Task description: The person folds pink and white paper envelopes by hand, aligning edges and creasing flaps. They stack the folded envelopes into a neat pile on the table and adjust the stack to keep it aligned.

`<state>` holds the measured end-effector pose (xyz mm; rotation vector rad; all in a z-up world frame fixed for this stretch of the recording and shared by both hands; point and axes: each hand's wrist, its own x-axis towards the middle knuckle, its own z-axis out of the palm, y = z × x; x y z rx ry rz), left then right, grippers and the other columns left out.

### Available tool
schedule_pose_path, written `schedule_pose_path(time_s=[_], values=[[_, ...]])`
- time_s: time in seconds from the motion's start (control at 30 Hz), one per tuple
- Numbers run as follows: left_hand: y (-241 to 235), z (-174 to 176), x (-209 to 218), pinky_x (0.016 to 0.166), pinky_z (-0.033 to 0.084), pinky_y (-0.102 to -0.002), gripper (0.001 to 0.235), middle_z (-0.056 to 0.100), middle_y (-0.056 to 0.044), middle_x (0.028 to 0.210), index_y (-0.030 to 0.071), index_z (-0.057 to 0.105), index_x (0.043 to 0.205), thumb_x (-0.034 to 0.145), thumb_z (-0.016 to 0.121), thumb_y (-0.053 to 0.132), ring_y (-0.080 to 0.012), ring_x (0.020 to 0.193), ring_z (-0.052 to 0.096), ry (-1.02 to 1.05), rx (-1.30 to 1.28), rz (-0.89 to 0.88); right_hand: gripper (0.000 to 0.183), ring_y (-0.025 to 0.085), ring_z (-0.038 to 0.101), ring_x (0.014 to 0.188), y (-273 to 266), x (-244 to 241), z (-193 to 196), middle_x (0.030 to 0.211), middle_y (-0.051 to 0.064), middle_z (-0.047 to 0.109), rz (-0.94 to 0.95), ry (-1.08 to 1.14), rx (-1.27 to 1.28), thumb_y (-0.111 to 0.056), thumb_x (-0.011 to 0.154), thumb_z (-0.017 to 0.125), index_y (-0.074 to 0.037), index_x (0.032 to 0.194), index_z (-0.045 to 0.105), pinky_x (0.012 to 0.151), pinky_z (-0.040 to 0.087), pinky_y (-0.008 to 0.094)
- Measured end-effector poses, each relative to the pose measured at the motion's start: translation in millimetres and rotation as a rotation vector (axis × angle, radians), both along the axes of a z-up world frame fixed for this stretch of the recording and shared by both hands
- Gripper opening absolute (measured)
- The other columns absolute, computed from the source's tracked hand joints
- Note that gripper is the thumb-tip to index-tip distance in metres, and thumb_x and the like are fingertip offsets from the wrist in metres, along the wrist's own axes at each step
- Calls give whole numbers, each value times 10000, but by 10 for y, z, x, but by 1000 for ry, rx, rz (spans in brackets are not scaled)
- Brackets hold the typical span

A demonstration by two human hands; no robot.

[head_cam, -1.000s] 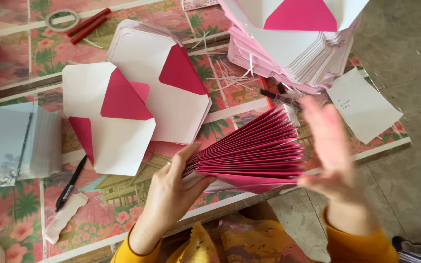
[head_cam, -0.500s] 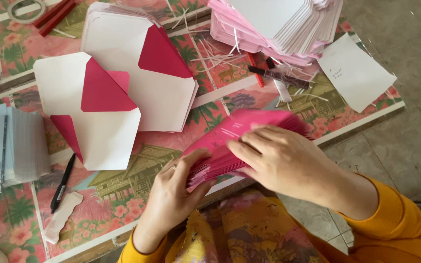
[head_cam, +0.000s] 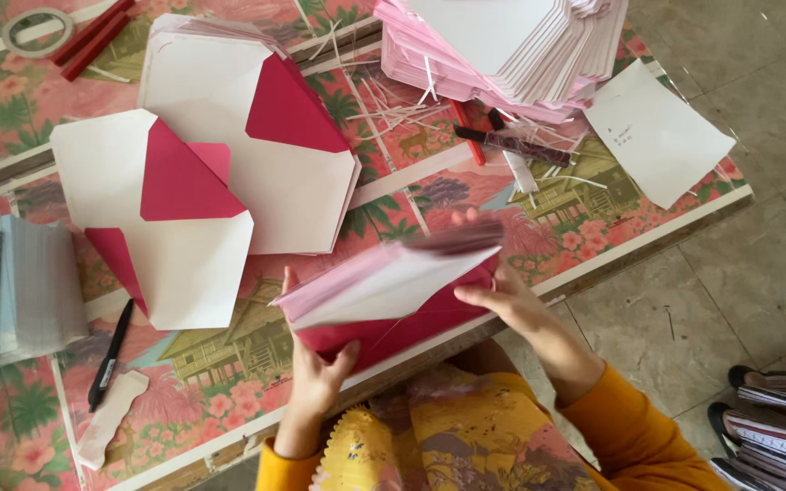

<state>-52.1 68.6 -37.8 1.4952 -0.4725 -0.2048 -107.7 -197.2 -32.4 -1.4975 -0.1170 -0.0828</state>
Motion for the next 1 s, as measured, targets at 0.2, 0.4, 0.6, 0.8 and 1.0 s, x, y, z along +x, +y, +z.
schedule_pose_path(time_s=[0.2,0.4,0.6,0.8,1.0], values=[[176,-214,-40,1015,456,-431,704,517,-233,1276,-37,406,1302,750,721,265,-351,1164,543,-140,153,36,880,304,32,1453,39,-73,378,1543,212,-38,-116,-74,-114,-136,832,584,-50,1459,-28,1174,37,522],[166,-395,114,928,475,-510,789,559,-235,1187,-33,420,1295,672,795,273,-396,1061,591,-231,259,95,768,384,164,1399,31,-77,894,1472,270,143,-374,-287,-489,-108,855,629,51,1418,131,1179,88,518],[-75,426,61,968,418,-649,814,597,-325,1115,-27,429,1265,645,850,291,-521,1081,562,410,438,138,672,464,296,1346,81,-115,1265,1403,326,326,-598,-479,-848,-79,878,674,152,1379,291,1185,139,513],[-79,9,286,920,483,-572,784,623,-265,1105,37,447,1193,682,751,547,-438,1074,593,450,936,16,615,387,549,1170,389,55,804,1226,239,591,-354,-466,-1273,-405,839,654,15,1280,566,1065,355,479],[-283,987,29,1074,370,-540,626,525,-282,1230,-103,465,1318,916,601,358,-463,1232,477,-900,797,430,611,289,352,1372,410,253,-291,1465,135,420,-172,-300,-1419,-478,971,420,-74,1429,421,1149,72,481]])
